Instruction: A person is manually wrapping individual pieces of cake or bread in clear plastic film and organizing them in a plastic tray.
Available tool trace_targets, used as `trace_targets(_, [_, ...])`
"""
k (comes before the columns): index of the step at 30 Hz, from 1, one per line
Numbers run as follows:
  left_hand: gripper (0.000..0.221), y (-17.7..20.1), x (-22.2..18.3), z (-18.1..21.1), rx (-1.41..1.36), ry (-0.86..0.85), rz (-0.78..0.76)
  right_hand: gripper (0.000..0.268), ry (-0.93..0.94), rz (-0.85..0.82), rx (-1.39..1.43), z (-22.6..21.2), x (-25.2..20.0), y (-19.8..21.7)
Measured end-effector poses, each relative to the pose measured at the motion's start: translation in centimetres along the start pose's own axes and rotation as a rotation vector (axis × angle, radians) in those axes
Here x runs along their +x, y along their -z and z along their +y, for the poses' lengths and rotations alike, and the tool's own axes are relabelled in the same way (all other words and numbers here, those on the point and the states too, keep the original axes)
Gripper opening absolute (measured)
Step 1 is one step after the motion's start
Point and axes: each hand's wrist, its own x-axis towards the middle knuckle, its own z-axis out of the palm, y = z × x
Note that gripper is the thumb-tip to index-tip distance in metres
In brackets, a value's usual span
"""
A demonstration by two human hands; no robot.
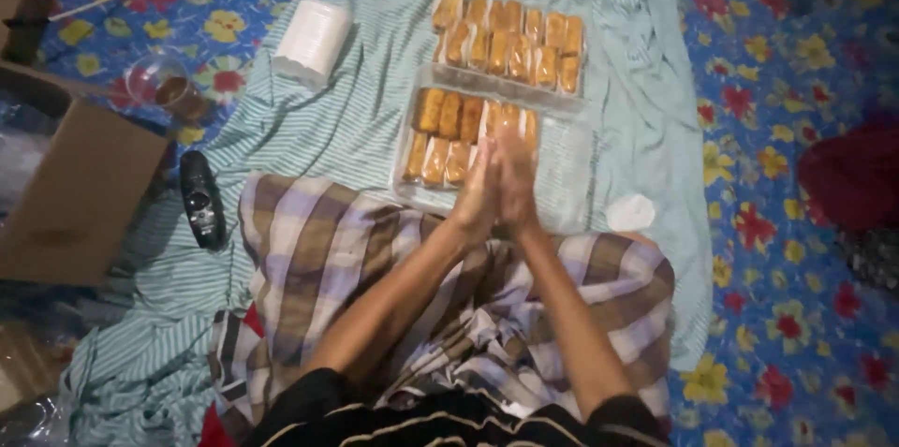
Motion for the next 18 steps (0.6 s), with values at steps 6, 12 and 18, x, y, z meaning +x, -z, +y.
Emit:
trace_targets(6, [0.084, -2.5, -2.4, -1.0, 0.25, -0.354, -0.631, 0.099, -0.137, 0.048, 0.222, 0.5, -0.1, 2.6])
trace_targets(12, [0.075, 4.6, 4.7, -1.4, 1.552, -1.393, -0.411, 0.099, -0.278, 0.09, 0.439, 0.3, -0.9, 4.7])
trace_targets(18, [0.071, 11.9, 8.8, -0.6, 1.473, -1.067, 0.232, 0.094, -0.129, -0.173, 0.269, -2.0, -1.5, -2.8])
